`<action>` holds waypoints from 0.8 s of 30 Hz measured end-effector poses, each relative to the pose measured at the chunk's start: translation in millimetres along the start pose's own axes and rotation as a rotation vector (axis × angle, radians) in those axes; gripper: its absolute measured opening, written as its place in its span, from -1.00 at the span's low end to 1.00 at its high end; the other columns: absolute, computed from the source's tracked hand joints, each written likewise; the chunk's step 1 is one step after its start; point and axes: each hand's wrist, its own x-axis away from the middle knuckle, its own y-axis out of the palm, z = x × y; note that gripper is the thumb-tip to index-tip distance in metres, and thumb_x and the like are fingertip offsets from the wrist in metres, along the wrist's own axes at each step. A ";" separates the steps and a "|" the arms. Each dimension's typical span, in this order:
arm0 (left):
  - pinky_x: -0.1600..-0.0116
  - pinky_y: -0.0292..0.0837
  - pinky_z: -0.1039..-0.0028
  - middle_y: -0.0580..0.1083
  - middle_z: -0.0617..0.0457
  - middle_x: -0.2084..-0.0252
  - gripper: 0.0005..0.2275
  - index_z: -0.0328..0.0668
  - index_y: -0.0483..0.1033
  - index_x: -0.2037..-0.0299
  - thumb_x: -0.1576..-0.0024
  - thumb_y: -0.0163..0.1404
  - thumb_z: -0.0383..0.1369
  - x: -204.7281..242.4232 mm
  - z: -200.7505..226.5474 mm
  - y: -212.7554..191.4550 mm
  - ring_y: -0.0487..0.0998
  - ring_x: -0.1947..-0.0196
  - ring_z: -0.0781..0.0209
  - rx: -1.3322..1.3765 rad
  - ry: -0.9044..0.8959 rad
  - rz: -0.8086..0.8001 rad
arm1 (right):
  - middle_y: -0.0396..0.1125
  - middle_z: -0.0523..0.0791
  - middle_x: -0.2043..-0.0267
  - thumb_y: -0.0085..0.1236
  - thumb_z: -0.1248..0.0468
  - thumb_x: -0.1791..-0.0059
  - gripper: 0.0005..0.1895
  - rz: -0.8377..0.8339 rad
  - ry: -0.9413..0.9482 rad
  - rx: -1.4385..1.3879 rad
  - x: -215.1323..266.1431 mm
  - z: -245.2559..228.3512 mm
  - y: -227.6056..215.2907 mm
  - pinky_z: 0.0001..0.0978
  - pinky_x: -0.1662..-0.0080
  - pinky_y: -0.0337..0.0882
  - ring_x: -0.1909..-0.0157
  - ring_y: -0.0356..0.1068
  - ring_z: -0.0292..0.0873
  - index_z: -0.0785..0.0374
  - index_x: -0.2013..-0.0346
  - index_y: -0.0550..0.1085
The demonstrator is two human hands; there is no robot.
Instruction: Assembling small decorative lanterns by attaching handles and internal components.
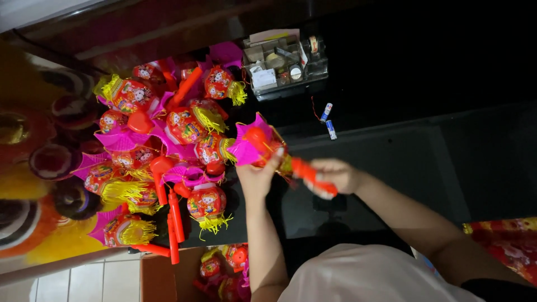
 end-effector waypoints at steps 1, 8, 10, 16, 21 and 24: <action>-0.06 0.52 0.19 0.62 -0.13 0.19 -0.53 -0.23 0.62 0.10 0.20 0.47 -0.27 -2.7 11.6 -4.2 0.63 0.12 0.07 0.038 -0.115 -0.064 | 0.33 0.27 0.33 0.01 0.37 -0.03 -0.58 0.138 -0.087 -0.048 -2.1 -2.5 -8.3 -0.23 0.63 0.32 0.60 0.36 0.04 0.59 -0.14 0.32; 0.06 0.58 0.05 0.59 -0.20 0.14 -0.55 -0.31 0.53 0.03 -0.06 0.14 -0.06 -6.0 -52.3 0.8 0.65 0.19 -0.08 0.984 -0.779 -0.222 | 0.26 0.17 0.47 -0.19 0.10 -0.20 -0.60 0.541 -0.187 -0.066 -14.9 -22.1 -38.1 -0.44 0.71 0.10 0.70 0.12 -0.11 0.43 -0.06 0.35; 0.06 0.58 0.02 0.59 -0.22 0.14 -0.53 -0.31 0.54 0.02 -0.06 0.14 -0.05 -4.5 -86.2 2.9 0.65 0.18 -0.10 1.003 -0.791 -0.244 | 0.27 0.11 0.45 -0.14 0.10 -0.18 -0.56 0.546 -0.175 -0.040 -17.2 -24.9 -29.9 -0.46 0.62 0.16 0.61 0.18 -0.13 0.43 -0.16 0.34; 0.08 0.57 -0.12 0.58 -0.32 0.13 -0.48 -0.37 0.53 -0.02 -0.08 0.12 0.00 1.6 -91.2 7.1 0.66 0.17 -0.20 1.069 -0.835 -0.337 | 0.25 0.10 0.37 -0.05 0.24 -0.11 -0.67 0.493 -0.126 -0.091 -18.0 -28.9 -10.3 -0.36 0.59 0.24 0.60 0.23 -0.06 0.22 -0.17 0.31; 0.12 0.61 -0.10 0.59 -0.32 0.18 -0.48 -0.39 0.52 0.00 -0.09 0.10 0.00 -0.3 -111.7 5.9 0.67 0.22 -0.20 1.030 -0.836 -0.405 | 0.20 0.17 0.54 -0.12 0.22 -0.15 -0.68 0.501 -0.129 -0.091 -19.0 -30.0 -0.1 -0.56 0.78 -0.06 0.87 -0.04 -0.24 0.35 -0.13 0.33; 0.10 0.56 -0.22 0.58 -0.35 0.15 -0.44 -0.41 0.50 -0.04 -0.09 0.07 0.01 0.8 -145.5 2.7 0.66 0.19 -0.27 1.025 -0.823 -0.397 | 0.24 0.16 0.55 -0.14 0.16 -0.17 -0.60 0.552 -0.121 -0.028 -19.8 -27.5 -1.8 -0.58 0.78 -0.05 0.85 -0.02 -0.28 0.41 -0.15 0.38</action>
